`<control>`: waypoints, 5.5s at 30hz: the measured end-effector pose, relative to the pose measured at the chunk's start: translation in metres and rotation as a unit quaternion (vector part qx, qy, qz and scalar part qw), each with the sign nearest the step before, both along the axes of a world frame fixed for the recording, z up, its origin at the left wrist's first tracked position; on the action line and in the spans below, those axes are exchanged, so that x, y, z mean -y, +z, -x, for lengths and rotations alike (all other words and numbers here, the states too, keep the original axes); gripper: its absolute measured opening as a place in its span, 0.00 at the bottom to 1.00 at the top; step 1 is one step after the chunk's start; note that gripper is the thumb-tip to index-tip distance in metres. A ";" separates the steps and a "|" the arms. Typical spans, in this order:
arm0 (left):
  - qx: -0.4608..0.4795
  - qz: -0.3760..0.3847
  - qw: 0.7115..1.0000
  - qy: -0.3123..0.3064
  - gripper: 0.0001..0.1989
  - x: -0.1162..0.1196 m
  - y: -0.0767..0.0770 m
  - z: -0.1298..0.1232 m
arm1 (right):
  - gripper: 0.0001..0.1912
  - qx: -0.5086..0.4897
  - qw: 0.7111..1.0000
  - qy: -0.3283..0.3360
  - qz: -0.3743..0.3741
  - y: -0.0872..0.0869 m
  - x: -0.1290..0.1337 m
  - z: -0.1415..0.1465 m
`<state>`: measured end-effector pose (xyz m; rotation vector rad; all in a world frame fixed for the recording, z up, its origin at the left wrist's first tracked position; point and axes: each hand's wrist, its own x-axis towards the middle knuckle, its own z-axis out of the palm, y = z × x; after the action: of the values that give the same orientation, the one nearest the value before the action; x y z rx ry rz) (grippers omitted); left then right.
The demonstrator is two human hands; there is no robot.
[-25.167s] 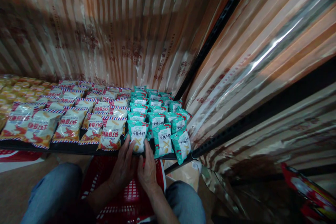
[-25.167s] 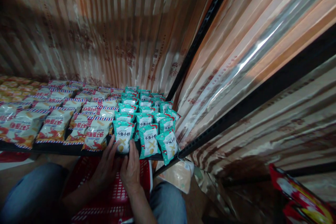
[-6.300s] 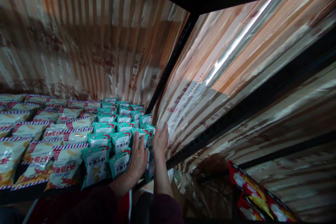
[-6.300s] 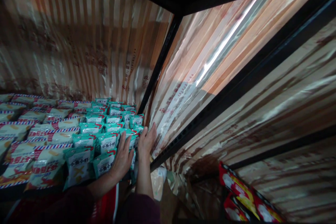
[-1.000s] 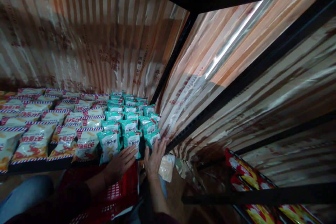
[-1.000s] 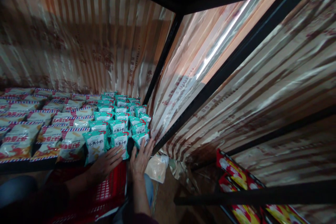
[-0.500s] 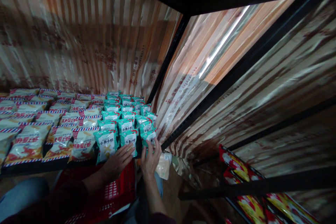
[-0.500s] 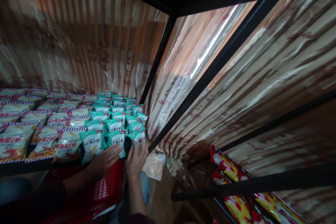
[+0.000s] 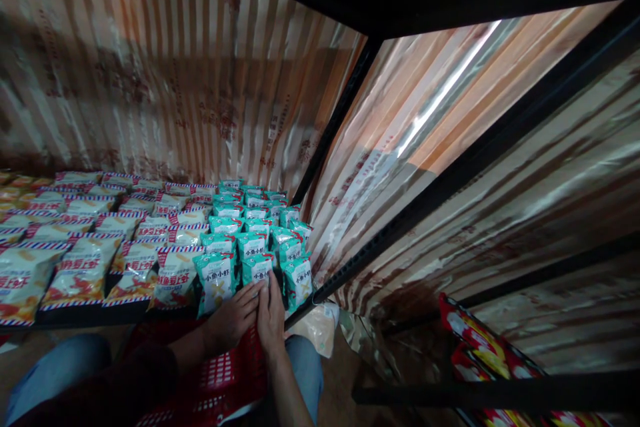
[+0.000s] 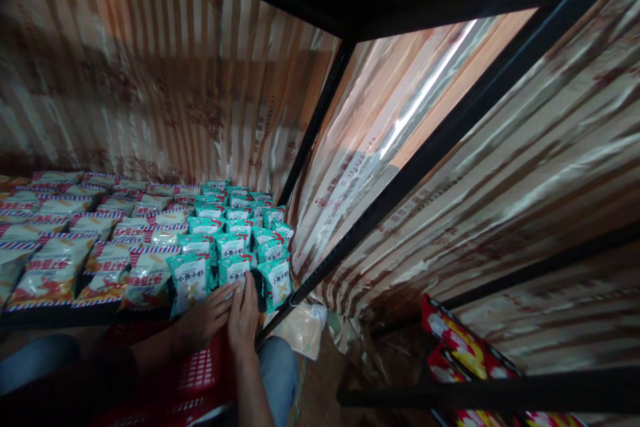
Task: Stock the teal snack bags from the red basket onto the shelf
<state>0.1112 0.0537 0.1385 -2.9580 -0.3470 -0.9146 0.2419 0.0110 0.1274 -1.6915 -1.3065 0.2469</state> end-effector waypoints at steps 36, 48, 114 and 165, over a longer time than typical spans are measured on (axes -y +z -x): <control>0.172 0.030 0.897 0.407 0.36 0.036 -0.017 0.053 | 0.31 -0.002 0.996 -0.062 -0.059 0.010 -0.042 0.013; 0.132 0.002 0.937 0.323 0.35 0.012 -0.020 0.045 | 0.40 -0.055 0.997 -0.042 0.037 0.002 -0.043 0.009; 0.156 -0.096 0.915 0.360 0.19 -0.004 -0.025 0.041 | 0.35 0.067 0.985 -0.117 -0.109 -0.012 -0.023 0.009; 0.123 -0.082 0.927 0.345 0.16 0.002 -0.025 0.039 | 0.14 0.275 0.949 -0.027 -0.150 0.020 -0.024 0.017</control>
<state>0.0725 0.0517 0.1134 -2.2759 -1.1568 -1.1132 0.2247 0.0353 0.1469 -1.5812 -1.5973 -0.4723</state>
